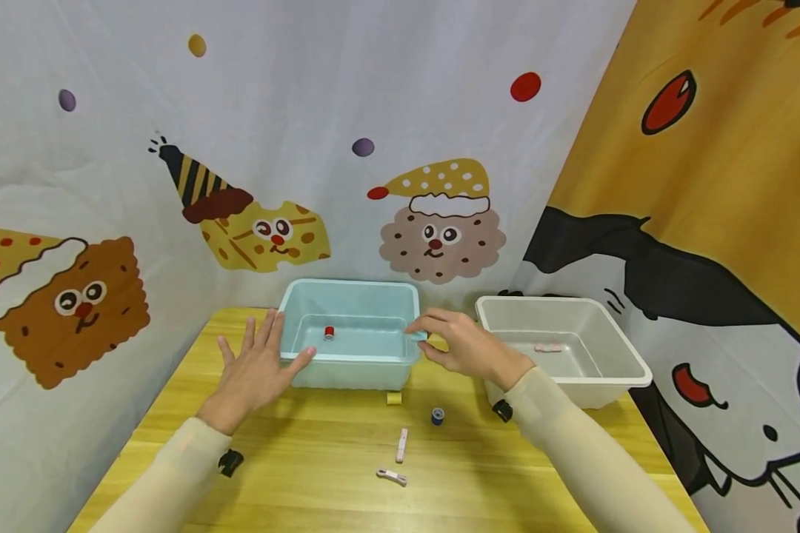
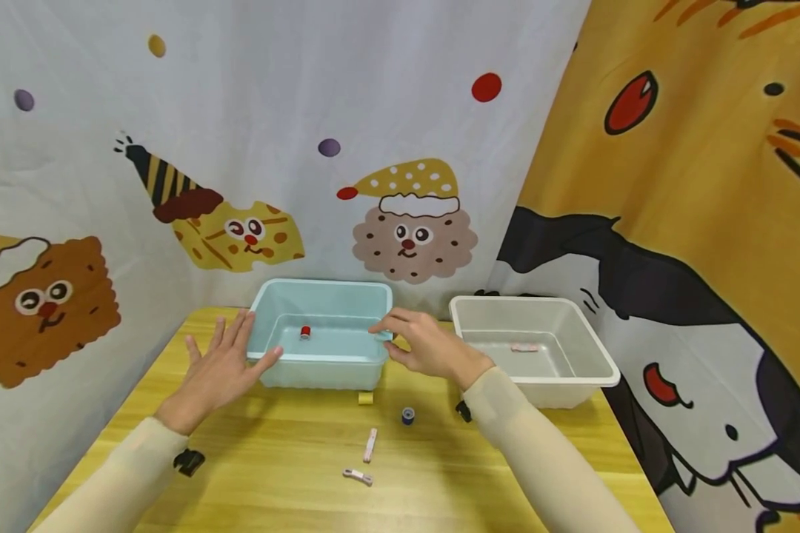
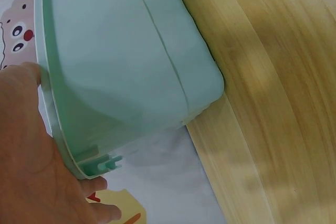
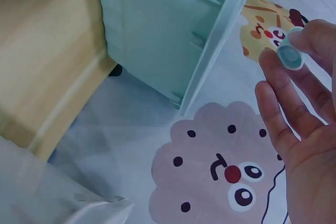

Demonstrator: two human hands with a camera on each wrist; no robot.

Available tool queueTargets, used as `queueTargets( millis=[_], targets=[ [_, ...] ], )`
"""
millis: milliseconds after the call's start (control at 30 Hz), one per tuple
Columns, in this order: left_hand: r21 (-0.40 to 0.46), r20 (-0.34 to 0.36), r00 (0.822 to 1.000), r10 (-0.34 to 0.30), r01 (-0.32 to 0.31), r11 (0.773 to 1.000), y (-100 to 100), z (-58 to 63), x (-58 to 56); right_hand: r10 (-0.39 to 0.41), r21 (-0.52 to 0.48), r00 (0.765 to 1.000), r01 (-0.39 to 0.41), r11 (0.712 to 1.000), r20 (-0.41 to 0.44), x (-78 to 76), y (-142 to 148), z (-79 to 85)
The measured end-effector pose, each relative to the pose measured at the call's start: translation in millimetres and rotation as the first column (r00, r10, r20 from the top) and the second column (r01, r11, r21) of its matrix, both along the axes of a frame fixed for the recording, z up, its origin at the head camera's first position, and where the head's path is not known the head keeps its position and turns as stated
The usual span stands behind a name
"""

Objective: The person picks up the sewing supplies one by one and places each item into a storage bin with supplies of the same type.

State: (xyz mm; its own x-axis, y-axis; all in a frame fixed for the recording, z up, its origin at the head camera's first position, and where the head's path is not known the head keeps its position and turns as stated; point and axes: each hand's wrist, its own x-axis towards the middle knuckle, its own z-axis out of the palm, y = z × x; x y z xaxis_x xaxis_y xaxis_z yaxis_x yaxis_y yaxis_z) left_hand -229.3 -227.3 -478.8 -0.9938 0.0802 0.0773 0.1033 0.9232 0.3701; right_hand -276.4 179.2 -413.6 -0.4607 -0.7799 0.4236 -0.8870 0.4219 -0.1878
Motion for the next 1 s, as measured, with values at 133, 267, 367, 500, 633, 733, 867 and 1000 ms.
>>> queueTargets(
  millis=[133,267,367,500,633,733,867,1000],
  targets=[
    [0.005,0.001,1.000,-0.001,0.001,1.000,0.5,-1.6,0.9,-0.003,0.007,1.000,0.002,1.000,0.010,-7.4,-5.6,2.8],
    [0.005,-0.004,1.000,0.001,0.000,1.000,0.4,-2.7,1.9,-0.017,0.022,0.999,0.016,1.000,0.043,-15.4,-12.1,4.2],
    [0.005,-0.011,1.000,0.003,-0.003,1.000,-0.1,-2.7,1.8,-0.023,0.031,0.998,0.021,0.999,0.060,-23.1,-17.5,5.5],
    [0.008,-0.017,1.000,0.004,-0.004,1.000,-0.1,-1.8,0.4,-0.016,0.026,0.998,0.014,1.000,0.065,-34.6,-25.6,8.9],
    [0.005,-0.015,1.000,0.007,-0.007,1.000,-1.0,-0.7,-0.4,-0.016,0.029,0.997,0.013,0.999,0.079,-44.9,-35.6,11.7],
    [-0.001,-0.016,1.000,0.007,-0.007,1.000,-1.1,-0.5,-0.3,-0.021,0.030,0.995,0.019,0.999,0.095,-52.1,-43.6,12.5],
    [0.003,-0.024,1.000,0.003,-0.003,1.000,-0.7,-1.0,0.2,-0.023,0.021,0.995,0.021,1.000,0.100,-60.7,-53.9,12.7],
    [0.001,-0.026,1.000,0.003,-0.003,1.000,-0.3,-1.6,0.5,-0.033,0.025,0.995,0.030,0.999,0.095,-67.3,-64.2,13.6]
  ],
)
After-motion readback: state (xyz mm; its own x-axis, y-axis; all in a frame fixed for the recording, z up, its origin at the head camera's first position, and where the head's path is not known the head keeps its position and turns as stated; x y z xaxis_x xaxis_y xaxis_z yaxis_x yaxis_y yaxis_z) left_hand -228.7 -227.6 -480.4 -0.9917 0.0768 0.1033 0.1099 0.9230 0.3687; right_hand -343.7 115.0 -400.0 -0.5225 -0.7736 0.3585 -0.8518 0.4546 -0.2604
